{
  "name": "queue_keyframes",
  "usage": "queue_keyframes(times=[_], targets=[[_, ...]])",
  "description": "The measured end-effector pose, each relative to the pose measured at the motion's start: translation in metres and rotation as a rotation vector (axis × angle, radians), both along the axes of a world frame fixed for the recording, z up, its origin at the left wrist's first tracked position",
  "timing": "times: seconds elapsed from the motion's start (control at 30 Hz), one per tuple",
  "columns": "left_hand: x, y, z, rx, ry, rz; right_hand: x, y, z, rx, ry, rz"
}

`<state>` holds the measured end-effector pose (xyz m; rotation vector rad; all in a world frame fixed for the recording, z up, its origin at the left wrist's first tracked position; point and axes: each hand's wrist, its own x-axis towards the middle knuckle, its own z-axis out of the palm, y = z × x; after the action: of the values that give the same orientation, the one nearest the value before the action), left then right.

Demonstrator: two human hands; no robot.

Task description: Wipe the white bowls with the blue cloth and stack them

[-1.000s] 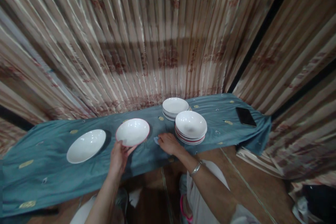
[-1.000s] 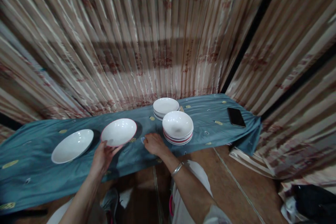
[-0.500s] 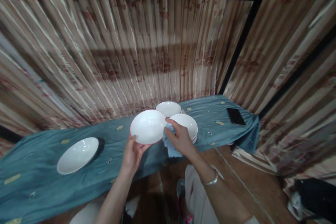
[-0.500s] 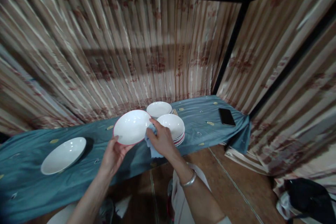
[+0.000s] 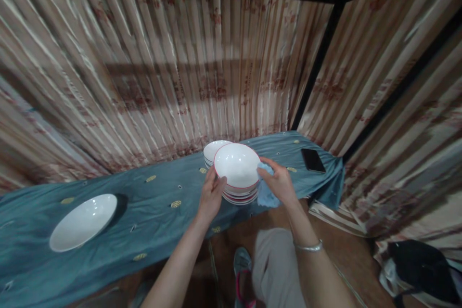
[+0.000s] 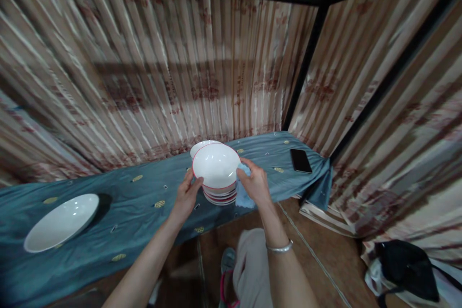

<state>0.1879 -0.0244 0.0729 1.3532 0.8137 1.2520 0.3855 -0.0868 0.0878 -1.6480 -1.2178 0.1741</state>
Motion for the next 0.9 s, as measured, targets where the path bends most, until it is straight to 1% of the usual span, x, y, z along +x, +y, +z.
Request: queue_keyframes(times=[0.07, 0.13, 0.33, 0.47, 0.6, 0.8, 0.9], targets=[[-0.001, 0.003, -0.005, 0.099, 0.134, 0.053, 0.004, -0.001, -0.004, -0.04, -0.03, -0.013], [-0.001, 0.005, -0.011, 0.129, 0.2, 0.073, 0.005, -0.001, -0.006, -0.087, -0.056, -0.014], [0.006, 0.006, -0.03, 0.109, 0.306, 0.095, 0.005, 0.003, -0.009, -0.204, -0.125, -0.016], [0.01, 0.006, -0.039, 0.09, 0.354, 0.11, 0.006, 0.003, -0.01, -0.255, -0.15, -0.014], [0.011, 0.004, -0.046, 0.066, 0.328, 0.103, 0.006, 0.003, -0.012, -0.263, -0.171, -0.009], [0.017, 0.003, -0.057, -0.012, 0.175, 0.124, 0.007, 0.004, -0.015, -0.27, -0.181, 0.017], [0.02, 0.004, -0.062, -0.013, 0.129, 0.129, 0.008, 0.006, -0.017, -0.271, -0.187, 0.029]])
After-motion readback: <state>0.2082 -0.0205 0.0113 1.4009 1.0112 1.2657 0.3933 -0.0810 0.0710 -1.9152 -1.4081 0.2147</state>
